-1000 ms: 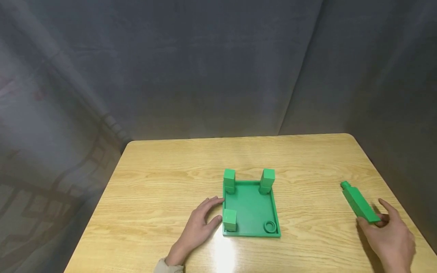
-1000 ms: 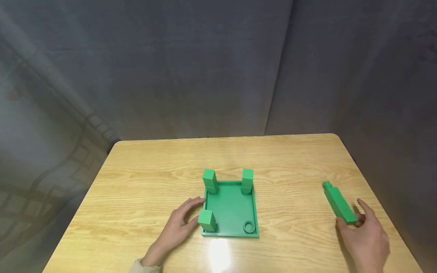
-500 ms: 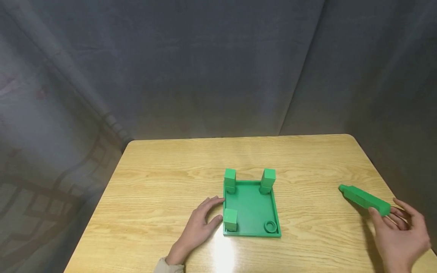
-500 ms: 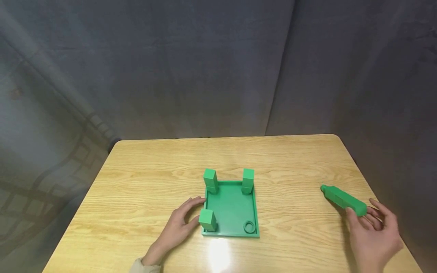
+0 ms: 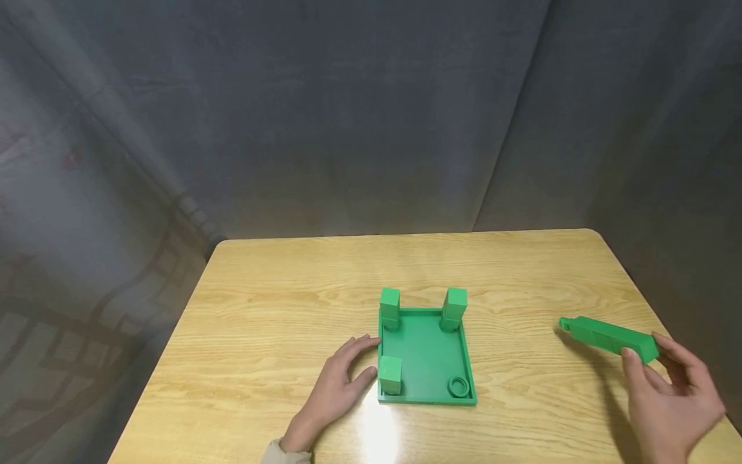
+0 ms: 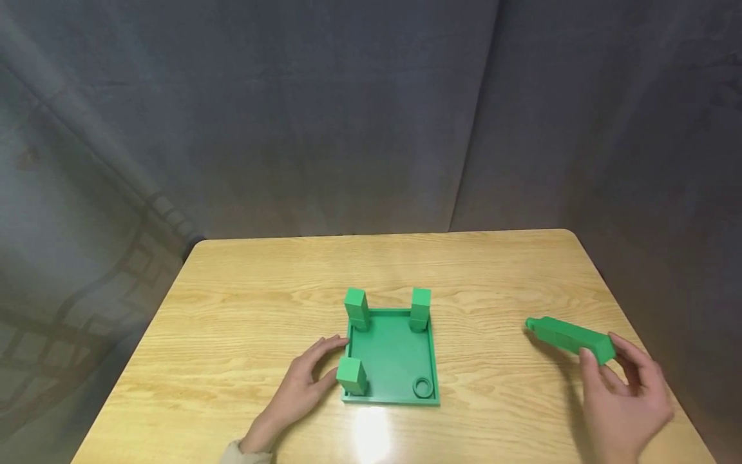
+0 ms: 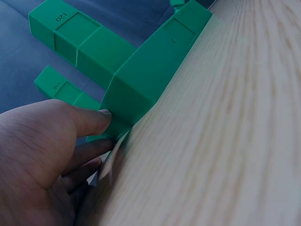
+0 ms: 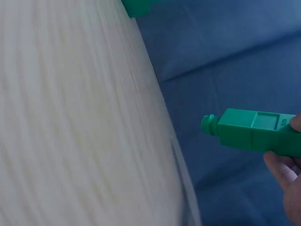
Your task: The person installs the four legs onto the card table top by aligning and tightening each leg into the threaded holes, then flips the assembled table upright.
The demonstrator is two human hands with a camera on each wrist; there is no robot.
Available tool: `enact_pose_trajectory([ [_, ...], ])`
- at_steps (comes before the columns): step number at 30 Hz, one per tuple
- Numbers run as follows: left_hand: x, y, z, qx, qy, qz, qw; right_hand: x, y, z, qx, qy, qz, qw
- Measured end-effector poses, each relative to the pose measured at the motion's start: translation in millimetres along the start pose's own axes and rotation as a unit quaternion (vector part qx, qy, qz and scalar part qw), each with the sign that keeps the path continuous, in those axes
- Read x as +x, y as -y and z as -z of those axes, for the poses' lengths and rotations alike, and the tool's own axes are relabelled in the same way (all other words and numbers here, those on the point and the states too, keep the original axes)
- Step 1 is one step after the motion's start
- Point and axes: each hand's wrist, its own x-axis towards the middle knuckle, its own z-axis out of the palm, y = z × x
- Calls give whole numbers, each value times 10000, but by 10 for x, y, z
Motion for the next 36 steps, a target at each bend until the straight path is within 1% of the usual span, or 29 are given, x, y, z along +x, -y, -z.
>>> enact_pose_trajectory([
  [1, 0, -1, 1, 5, -1, 5, 10000, -23, 26, -20, 272, 49, 89, 9996],
  [3, 3, 1, 3, 6, 12, 13, 10000, -69, 83, -65, 932, 212, 313, 9949],
  [5, 6, 0, 6, 5, 34, 16, 10000, -111, 143, -120, 1730, 384, 473, 9830],
  [6, 7, -1, 8, 1, 47, 19, 10000, -132, 174, -149, 2017, 494, 563, 9766],
  [7, 7, 0, 9, 14, 45, 15, 10000, -153, 205, -179, 2145, 622, 687, 9723],
  [10, 5, 0, 11, 27, 35, 16, 10000, -216, 298, -269, 2220, 882, 992, 9660],
  [13, 3, 0, 12, 34, 30, 15, 10000, -272, 385, -351, 2061, 1118, 1272, 9638],
  [17, -1, 2, 12, 28, 27, -9, 10000, -326, 484, -476, 2503, 1576, 1424, 9446],
  [19, -1, 2, 11, 17, 32, -16, 10000, -354, 523, -536, 2817, 1842, 1462, 9302],
  [20, -2, 3, 10, 14, 32, -13, 10000, -371, 541, -566, 3016, 1962, 1463, 9215],
  [22, -1, 3, 9, 6, 38, -9, 10000, -407, 577, -615, 3140, 2157, 1531, 9118],
  [24, 1, 4, 8, 16, 42, -20, 10000, -448, 615, -660, 3176, 2311, 1644, 9048],
  [26, 3, 7, 6, 27, 35, -62, 10000, -491, 654, -700, 3126, 2454, 1762, 9006],
  [27, 5, 8, 4, 36, 28, -96, 9999, -514, 674, -718, 3053, 2512, 1836, 9000],
  [30, 6, 11, 3, 49, 11, -176, 9998, -583, 725, -765, 3053, 2685, 1954, 8924],
  [31, 5, 12, 4, 47, 8, -185, 9998, -604, 739, -779, 3092, 2734, 1967, 8894],
  [34, -1, 13, 8, 43, 4, -161, 9999, -661, 769, -814, 3343, 2875, 1989, 8753],
  [36, -3, 14, 11, 37, 7, -128, 9999, -691, 781, -831, 3384, 2965, 2042, 8694],
])
